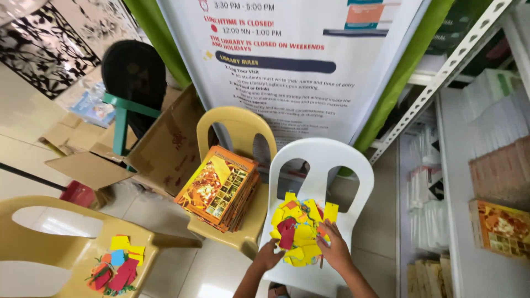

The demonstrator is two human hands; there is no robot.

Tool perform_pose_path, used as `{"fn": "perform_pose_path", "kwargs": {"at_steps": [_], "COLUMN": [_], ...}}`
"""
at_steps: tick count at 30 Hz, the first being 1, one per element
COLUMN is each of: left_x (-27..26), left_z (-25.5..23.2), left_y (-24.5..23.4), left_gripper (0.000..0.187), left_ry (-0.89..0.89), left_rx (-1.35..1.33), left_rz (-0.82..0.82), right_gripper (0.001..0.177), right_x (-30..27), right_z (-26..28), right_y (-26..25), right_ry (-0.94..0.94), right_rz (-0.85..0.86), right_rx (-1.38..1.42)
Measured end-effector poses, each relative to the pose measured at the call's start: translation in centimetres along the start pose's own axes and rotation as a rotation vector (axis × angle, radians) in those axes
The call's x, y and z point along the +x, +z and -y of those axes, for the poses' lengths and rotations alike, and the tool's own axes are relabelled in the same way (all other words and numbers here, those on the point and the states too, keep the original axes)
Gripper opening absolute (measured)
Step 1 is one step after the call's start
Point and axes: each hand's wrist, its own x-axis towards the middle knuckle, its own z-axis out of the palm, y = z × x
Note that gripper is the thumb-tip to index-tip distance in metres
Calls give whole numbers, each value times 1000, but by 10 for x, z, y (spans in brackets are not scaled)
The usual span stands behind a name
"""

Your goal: Placing colored paper slips inside books and then stacking the books on a library shelf.

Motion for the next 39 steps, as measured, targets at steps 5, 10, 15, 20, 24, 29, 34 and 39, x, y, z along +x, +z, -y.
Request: {"fn": "perform_pose_path", "kwargs": {"at_steps": [5,10,15,20,24,29,34,39], "left_x": [21,53,78,116,141,175,157,127], "left_z": [14,32,66,87,74,83,55,3], "left_y": [1,33,67,92,103,149,146,113], "left_gripper": [70,65,46,41,41,40,48,75], "left_ry": [35,68,32,-87,-36,247,268,249], "left_rx": [1,-40,87,40,110,-46,-63,130], "left_rz": [17,15,-44,-192,-261,-383,-316,-293], "right_gripper": [54,52,51,44,51,57,31,20], "right_x": [-6,-7,-2,11,37,54,51,62], "right_z": [-5,-37,-80,-159,-179,-198,-261,-267], "right_y": [16,21,54,141,182,196,218,192], "right_ry": [71,88,154,247,159,398,411,504], "right_rz": [-13,27,107,195,109,40,116,228], "right_rx": [97,4,-21,144,-208,-126,103,783]}}
